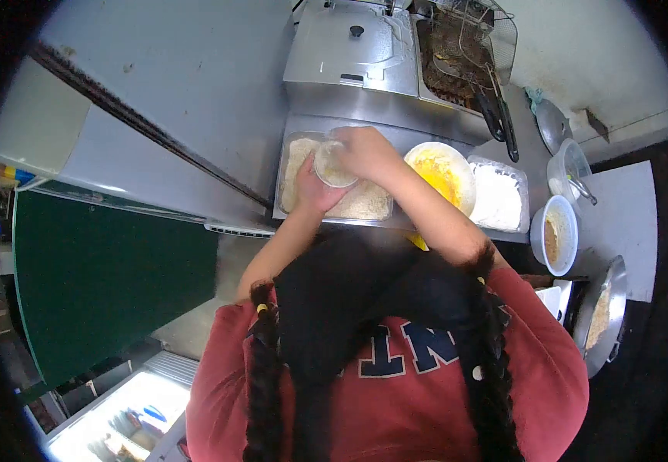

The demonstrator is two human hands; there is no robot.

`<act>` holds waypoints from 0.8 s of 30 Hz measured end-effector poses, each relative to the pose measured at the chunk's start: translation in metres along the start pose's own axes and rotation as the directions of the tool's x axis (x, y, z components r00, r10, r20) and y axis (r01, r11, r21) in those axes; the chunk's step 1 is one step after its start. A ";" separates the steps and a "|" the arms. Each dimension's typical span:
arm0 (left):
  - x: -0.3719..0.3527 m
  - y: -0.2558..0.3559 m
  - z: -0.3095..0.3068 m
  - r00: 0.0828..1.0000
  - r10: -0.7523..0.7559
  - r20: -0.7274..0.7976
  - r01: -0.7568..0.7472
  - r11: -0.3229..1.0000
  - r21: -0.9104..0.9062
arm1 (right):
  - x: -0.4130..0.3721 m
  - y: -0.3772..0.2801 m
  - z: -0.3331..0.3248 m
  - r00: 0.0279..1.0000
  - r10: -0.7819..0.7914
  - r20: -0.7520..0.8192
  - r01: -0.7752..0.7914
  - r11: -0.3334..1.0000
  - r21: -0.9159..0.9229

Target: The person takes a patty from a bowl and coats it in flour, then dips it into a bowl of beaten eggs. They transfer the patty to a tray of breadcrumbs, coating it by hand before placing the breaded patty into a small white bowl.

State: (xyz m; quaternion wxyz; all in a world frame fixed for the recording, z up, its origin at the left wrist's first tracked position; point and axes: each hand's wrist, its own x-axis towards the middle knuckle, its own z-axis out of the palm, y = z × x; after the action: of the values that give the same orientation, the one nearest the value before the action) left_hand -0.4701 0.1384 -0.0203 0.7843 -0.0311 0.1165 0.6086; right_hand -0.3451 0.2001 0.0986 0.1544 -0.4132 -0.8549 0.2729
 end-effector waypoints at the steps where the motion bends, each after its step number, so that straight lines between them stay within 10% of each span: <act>1: -0.001 0.000 0.003 1.000 0.006 0.003 -0.006 1.000 -0.009 | -0.001 -0.007 -0.009 0.999 -0.012 -0.035 0.011 1.000 -0.029; 5: -0.001 0.003 0.006 0.996 -0.024 0.087 0.027 0.999 -0.038 | 0.005 0.011 -0.011 0.971 -0.078 -0.226 0.077 0.997 -0.013; 9: -0.001 0.005 0.007 0.998 -0.029 0.059 0.032 0.998 -0.053 | 0.002 0.013 -0.013 0.997 0.037 -0.069 -0.039 0.999 -0.028; 12: -0.004 0.005 0.011 0.998 -0.033 0.061 0.034 0.999 -0.025 | 0.001 0.029 0.000 0.980 -0.167 -0.106 0.163 0.986 -0.047; 18: -0.005 0.012 0.001 0.999 0.026 0.023 -0.027 0.999 0.018 | 0.000 0.074 0.028 0.993 0.114 0.014 -0.107 0.875 0.472; 21: -0.009 0.026 -0.002 0.998 0.067 0.003 -0.067 0.997 0.039 | -0.008 0.104 0.048 0.981 0.131 -0.146 -0.081 0.949 0.305; 24: -0.016 0.033 -0.004 0.992 0.122 -0.036 -0.117 0.987 0.111 | -0.034 0.103 0.069 0.979 -0.003 0.202 0.011 0.999 -0.037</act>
State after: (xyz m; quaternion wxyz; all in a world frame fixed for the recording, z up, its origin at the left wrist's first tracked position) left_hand -0.5065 0.1314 -0.0180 0.7442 0.0057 0.1676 0.6466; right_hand -0.2942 0.2021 -0.0193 0.0597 -0.3832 -0.8727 0.2965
